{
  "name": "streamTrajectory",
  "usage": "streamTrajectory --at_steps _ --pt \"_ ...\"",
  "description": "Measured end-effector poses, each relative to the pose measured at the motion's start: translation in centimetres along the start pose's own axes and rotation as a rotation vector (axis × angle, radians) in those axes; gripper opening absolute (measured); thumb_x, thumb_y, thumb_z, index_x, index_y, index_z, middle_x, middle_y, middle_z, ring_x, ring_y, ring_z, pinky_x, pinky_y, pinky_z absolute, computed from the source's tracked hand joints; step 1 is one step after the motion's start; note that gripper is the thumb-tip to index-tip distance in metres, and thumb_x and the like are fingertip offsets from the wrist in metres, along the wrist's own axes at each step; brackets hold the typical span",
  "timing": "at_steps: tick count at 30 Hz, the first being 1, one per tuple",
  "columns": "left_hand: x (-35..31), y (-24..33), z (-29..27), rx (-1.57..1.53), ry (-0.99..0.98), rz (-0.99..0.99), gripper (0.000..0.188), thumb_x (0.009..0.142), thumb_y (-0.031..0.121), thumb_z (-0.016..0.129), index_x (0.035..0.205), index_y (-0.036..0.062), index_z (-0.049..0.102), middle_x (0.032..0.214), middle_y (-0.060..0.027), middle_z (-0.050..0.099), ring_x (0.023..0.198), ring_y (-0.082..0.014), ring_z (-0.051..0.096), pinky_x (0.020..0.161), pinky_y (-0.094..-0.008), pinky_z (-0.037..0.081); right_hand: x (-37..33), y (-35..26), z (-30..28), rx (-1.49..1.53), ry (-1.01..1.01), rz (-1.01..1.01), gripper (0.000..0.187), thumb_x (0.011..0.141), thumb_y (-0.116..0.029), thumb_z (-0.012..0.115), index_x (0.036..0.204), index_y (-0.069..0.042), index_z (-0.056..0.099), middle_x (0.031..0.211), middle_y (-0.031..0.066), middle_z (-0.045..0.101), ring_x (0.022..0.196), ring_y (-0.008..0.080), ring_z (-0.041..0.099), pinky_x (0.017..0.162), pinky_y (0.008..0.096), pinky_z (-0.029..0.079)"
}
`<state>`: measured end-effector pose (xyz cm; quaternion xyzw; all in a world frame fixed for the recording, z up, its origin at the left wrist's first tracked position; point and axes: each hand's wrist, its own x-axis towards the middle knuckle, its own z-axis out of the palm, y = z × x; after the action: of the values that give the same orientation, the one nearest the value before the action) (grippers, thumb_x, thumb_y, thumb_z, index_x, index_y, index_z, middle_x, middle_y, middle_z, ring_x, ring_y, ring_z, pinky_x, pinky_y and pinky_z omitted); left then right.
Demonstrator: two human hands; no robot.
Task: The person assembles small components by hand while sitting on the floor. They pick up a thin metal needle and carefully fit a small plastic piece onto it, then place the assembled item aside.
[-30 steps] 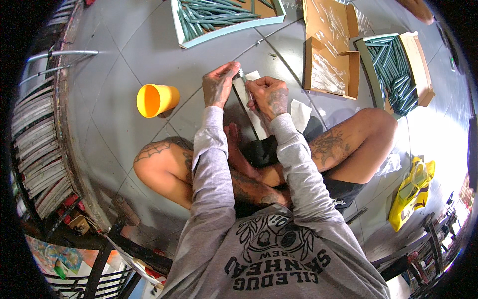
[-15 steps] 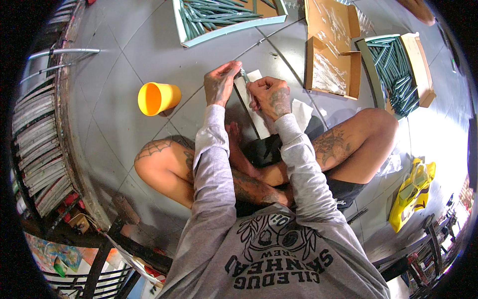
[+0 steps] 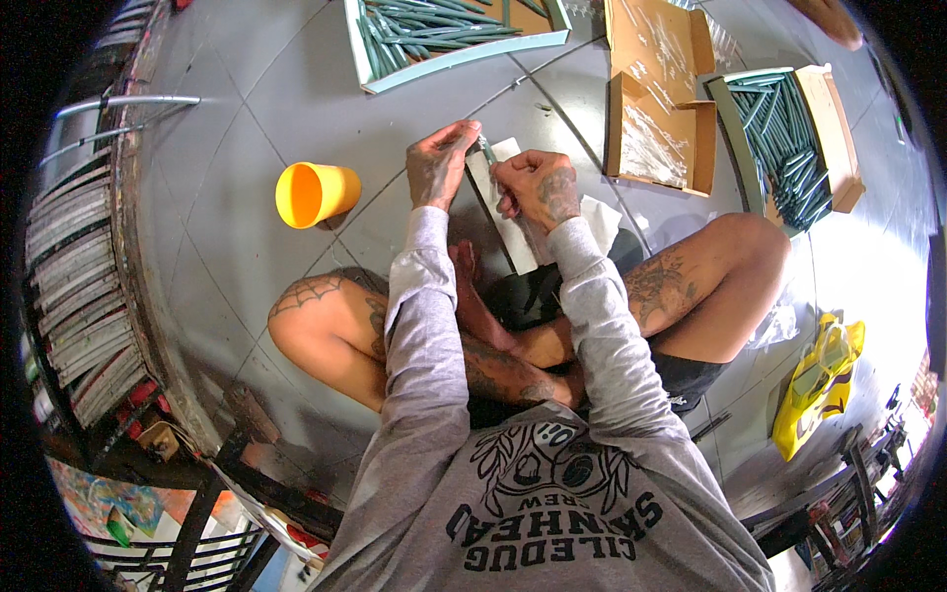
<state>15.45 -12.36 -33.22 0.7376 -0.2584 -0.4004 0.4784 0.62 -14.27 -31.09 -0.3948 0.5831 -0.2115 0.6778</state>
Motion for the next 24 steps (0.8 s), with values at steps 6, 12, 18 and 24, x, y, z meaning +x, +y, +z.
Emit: streamTrajectory --at_steps 6,12,18,24 --pt "-0.3 0.3 -0.1 0.071 -0.012 0.004 0.037 0.081 0.032 0.079 0.100 0.0014 0.076 0.091 -0.0067 0.074 0.086 -0.0131 0.067 0.082 -0.0262 0.051 0.2 0.0 0.0 0.003 0.000 0.011 0.020 0.085 -0.010 0.074 0.079 0.007 0.066 0.060 0.0094 0.063 0.044 0.0141 0.059 0.039 0.0278 0.047" --pt "-0.4 0.3 -0.5 0.080 -0.039 -0.049 0.047 0.078 0.037 0.081 0.106 -0.0002 0.073 0.099 -0.0078 0.074 0.092 -0.0138 0.067 0.086 -0.0274 0.050 0.4 0.3 -0.1 -0.011 0.006 -0.003 0.019 0.083 -0.009 0.073 0.081 0.008 0.066 0.060 0.0105 0.064 0.044 0.0148 0.059 0.039 0.0284 0.048" --pt "-1.0 0.5 -1.0 0.094 -0.157 -0.045 0.050 0.076 0.038 0.083 0.109 0.0010 0.073 0.100 -0.0079 0.074 0.095 -0.0144 0.067 0.090 -0.0278 0.049 0.5 0.6 -0.1 -0.004 0.002 -0.034 0.018 0.080 -0.008 0.073 0.083 0.009 0.067 0.060 0.0129 0.065 0.043 0.0159 0.060 0.039 0.0302 0.049" --pt "-0.9 0.4 -1.2 0.099 -0.171 -0.064 0.055 0.074 0.041 0.084 0.109 -0.0003 0.073 0.101 -0.0090 0.073 0.095 -0.0150 0.067 0.092 -0.0277 0.049 0.7 0.7 -0.2 0.010 -0.018 -0.026 0.019 0.081 -0.010 0.073 0.084 0.008 0.067 0.060 0.0129 0.065 0.044 0.0155 0.061 0.039 0.0300 0.049"
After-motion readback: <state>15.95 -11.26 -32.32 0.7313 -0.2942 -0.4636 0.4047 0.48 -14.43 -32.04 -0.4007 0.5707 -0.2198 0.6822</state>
